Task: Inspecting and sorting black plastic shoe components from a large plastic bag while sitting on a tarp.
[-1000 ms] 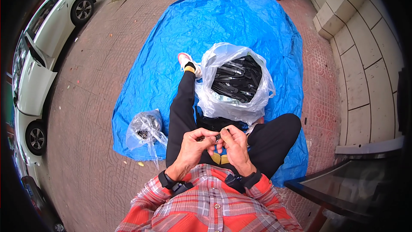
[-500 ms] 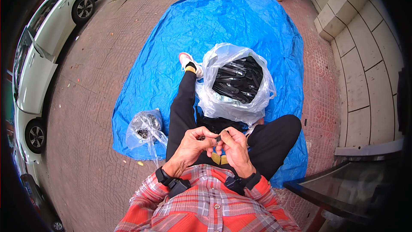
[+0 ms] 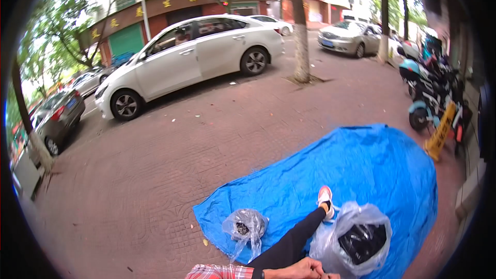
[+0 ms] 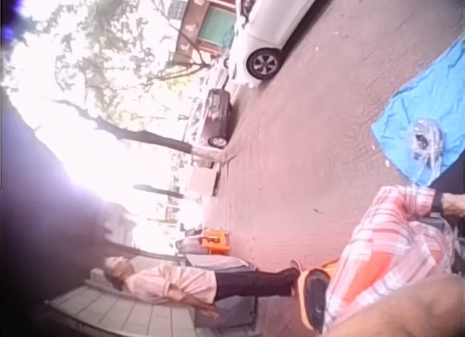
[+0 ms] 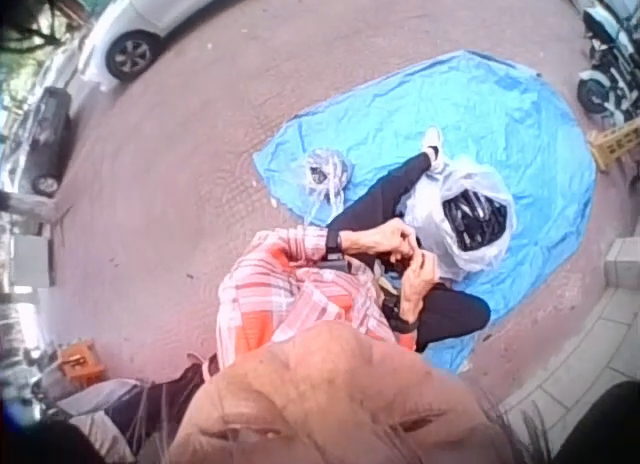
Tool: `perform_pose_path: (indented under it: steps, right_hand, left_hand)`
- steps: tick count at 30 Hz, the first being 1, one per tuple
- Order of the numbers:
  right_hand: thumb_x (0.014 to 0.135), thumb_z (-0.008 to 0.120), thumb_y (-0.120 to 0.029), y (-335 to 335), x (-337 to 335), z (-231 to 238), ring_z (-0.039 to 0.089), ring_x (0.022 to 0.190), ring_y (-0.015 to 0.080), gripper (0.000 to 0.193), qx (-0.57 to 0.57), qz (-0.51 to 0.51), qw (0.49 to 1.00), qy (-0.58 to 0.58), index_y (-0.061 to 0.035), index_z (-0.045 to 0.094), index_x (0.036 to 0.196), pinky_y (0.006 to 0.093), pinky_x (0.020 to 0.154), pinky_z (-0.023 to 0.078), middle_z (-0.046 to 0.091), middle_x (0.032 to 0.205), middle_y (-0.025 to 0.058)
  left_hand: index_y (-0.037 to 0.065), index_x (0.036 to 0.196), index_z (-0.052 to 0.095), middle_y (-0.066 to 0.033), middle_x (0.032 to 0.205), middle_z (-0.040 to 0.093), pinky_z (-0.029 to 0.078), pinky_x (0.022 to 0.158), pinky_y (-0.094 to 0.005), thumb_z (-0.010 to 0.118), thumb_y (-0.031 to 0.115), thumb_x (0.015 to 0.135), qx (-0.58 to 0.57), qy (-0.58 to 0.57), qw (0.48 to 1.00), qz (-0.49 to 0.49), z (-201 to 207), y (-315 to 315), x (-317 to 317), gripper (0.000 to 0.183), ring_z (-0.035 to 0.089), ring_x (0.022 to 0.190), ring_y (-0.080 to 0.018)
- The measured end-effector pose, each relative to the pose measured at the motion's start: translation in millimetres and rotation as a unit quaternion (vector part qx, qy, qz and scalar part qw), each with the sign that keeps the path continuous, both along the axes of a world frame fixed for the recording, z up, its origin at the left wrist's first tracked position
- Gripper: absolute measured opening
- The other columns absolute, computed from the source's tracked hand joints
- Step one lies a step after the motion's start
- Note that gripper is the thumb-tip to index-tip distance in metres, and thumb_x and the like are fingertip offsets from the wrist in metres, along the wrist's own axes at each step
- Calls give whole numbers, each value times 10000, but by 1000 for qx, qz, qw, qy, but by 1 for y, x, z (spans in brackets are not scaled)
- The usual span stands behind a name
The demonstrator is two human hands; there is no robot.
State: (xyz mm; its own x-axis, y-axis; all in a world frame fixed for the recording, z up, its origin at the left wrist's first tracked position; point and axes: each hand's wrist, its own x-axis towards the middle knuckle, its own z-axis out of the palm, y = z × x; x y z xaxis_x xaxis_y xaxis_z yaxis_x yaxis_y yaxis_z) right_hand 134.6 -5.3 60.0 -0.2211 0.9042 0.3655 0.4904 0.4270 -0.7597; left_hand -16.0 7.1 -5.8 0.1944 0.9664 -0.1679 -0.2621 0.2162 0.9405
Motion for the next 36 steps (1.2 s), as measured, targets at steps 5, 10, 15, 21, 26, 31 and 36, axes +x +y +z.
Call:
perform_pose_path:
  steps: [5,10,15,21,26,31,36]
  right_hand:
    - [798,553,-21,0,-7,8,511,608,327,60,179,37,976,-120,6,567,747,412,531,396,522,674,143]
    - [798,546,6,10,-10,14,515,619,337,49,281,67,948,-134,37,557,762,409,553,428,531,710,175]
    - [784,556,39,15,-2,12,529,648,344,32,269,91,949,-134,59,561,809,421,577,448,550,753,187]
    - [779,571,25,2,0,15,546,719,352,135,209,78,963,-148,64,577,909,411,641,456,557,800,186]
    - [784,583,-11,1,5,13,544,759,346,181,218,82,962,-145,33,594,960,407,674,453,559,853,181]
    - [782,598,-25,12,8,20,533,813,327,143,274,89,947,-138,7,600,921,404,695,450,550,906,178]
    - [811,599,-66,18,16,5,544,744,227,92,-36,22,998,50,8,563,852,336,628,458,552,835,150]
  left_hand:
    - [-30,864,632,-34,622,587,421,447,-213,575,48,739,-43,-47,998,16,21,-12,13,158,515,487,-83]
    - [-27,872,629,-22,592,567,426,456,-211,563,51,751,121,40,985,117,10,-8,21,158,523,487,-88]
    - [16,866,650,-51,679,599,451,559,-259,595,56,734,204,131,960,143,31,-6,20,149,555,603,-113]
    - [13,910,649,-42,744,613,453,542,-239,551,53,785,169,77,973,135,20,-11,23,164,555,577,-100]
    - [6,972,637,-25,698,605,457,516,-207,551,102,840,11,-83,995,50,21,-4,19,185,553,544,-75]
    - [-4,965,637,-30,677,598,413,481,-190,587,138,830,-60,-206,977,15,43,-3,12,202,521,521,-70]
    - [16,936,643,0,656,575,372,453,-195,608,118,793,-55,-137,989,-17,36,2,10,179,484,501,-65]
